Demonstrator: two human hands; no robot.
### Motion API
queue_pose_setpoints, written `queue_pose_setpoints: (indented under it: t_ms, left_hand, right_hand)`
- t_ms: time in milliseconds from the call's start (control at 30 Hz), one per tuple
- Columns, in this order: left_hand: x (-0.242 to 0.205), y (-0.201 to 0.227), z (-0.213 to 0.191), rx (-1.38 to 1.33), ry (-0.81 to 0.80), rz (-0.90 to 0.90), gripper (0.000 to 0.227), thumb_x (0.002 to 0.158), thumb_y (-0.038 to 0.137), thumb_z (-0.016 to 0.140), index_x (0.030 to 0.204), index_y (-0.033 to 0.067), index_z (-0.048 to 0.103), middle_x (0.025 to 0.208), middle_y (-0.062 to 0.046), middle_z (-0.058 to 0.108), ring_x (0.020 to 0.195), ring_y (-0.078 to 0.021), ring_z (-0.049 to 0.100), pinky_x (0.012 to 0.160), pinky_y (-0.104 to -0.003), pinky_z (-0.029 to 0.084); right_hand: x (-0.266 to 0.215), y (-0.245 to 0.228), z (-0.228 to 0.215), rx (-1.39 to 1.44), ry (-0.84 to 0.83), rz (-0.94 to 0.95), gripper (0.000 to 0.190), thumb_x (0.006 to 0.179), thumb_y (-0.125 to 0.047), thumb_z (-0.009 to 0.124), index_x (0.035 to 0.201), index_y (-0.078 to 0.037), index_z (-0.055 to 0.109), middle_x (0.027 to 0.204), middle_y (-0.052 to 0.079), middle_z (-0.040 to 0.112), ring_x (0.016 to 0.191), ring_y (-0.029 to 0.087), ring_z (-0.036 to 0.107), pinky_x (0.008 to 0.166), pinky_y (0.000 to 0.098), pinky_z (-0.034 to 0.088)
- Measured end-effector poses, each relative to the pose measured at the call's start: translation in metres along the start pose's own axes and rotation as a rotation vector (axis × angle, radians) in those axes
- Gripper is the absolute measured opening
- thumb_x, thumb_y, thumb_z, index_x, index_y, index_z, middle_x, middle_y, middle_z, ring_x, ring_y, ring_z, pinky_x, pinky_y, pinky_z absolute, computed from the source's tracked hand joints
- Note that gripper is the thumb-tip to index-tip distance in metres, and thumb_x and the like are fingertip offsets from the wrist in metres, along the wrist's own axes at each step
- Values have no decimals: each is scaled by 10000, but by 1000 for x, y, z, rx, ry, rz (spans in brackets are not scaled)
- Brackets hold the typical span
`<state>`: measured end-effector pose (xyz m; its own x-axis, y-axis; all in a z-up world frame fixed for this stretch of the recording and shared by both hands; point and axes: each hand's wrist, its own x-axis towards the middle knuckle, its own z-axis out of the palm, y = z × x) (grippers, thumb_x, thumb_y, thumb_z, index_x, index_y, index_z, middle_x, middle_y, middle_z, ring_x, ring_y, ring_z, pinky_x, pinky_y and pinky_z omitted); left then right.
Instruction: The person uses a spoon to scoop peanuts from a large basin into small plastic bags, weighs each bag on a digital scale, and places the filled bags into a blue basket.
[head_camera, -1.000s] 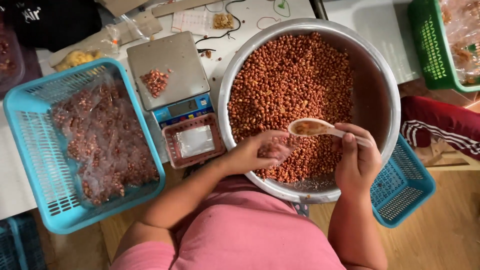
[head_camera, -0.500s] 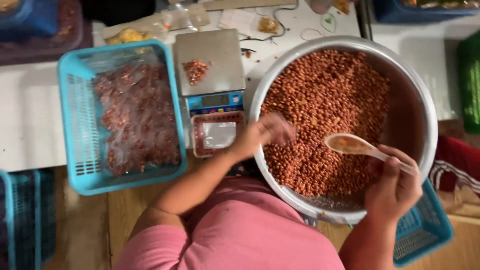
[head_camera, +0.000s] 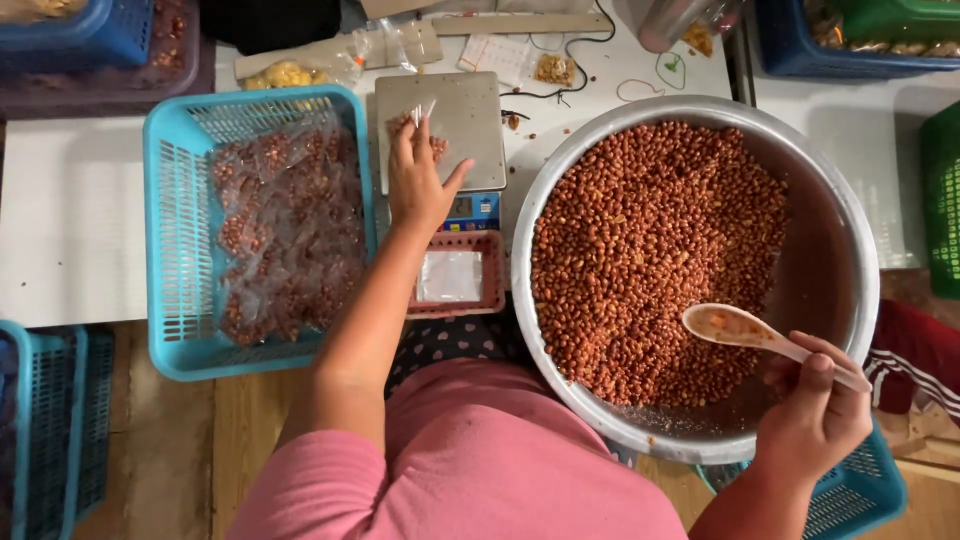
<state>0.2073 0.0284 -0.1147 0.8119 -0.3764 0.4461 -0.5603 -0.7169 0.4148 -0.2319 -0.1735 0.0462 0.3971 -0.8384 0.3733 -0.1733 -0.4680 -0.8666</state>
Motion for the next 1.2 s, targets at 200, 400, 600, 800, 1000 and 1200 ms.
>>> queue_pose_setpoints:
  t_ms: [200,400,600,800,1000,1200]
  left_hand:
    - [10,84,-93,-1000,236,197,422,996,-87,704,1343,103,557,1002,-55,705,844,-156,732,753,-249,700]
    - [-45,146,-65,-1973,-606,-469,208,940,252,712,951,198,511,1193,-152,568,1094,-341,591,766,-521,653]
    - [-107,176,-51,-1974,-1144,-830,402,916,171,702,1256,113,497,1187,-188,626,1086,-379,662,904,-566,601]
    - [-106,193,-75,-1798,-1292,-617,449,1016,32,494,1431,201,512,1289,-156,639,1110,-292,683,902,-483,605]
    - [-98,199,-84,-1706,-1470,-851,365,1088,282,453,1309,86,666,1188,-144,734,1067,-290,709,866,-510,607]
    - [-124,193,-52,-1671,-1480,-901,365,988,310,620,1275,85,638,1024,-168,695,911,-298,695,803,-503,626]
  right_hand:
    - [0,5,-2,31,27,15,288,1263,-166,487,1260,77,642,996,180,616,747,189,556,672,262,466]
    - [-1,-4,-1,37,24,28,360,1232,-261,511,1257,67,657,905,159,623,678,170,544,651,236,440]
    - [-5,-2,-13,-4,53,16,379,1225,-266,497,1247,77,656,942,174,626,697,183,564,640,239,451]
    - [-8,-5,-16,26,100,58,359,1197,-288,525,1219,42,662,872,148,617,691,171,569,645,230,451]
    - [-9,-14,-8,28,93,18,344,1184,-269,524,1171,47,659,992,164,646,703,178,575,643,242,454]
    - [-8,-12,-8,67,75,53,339,1184,-271,518,1198,36,660,845,134,596,673,153,549,625,216,420]
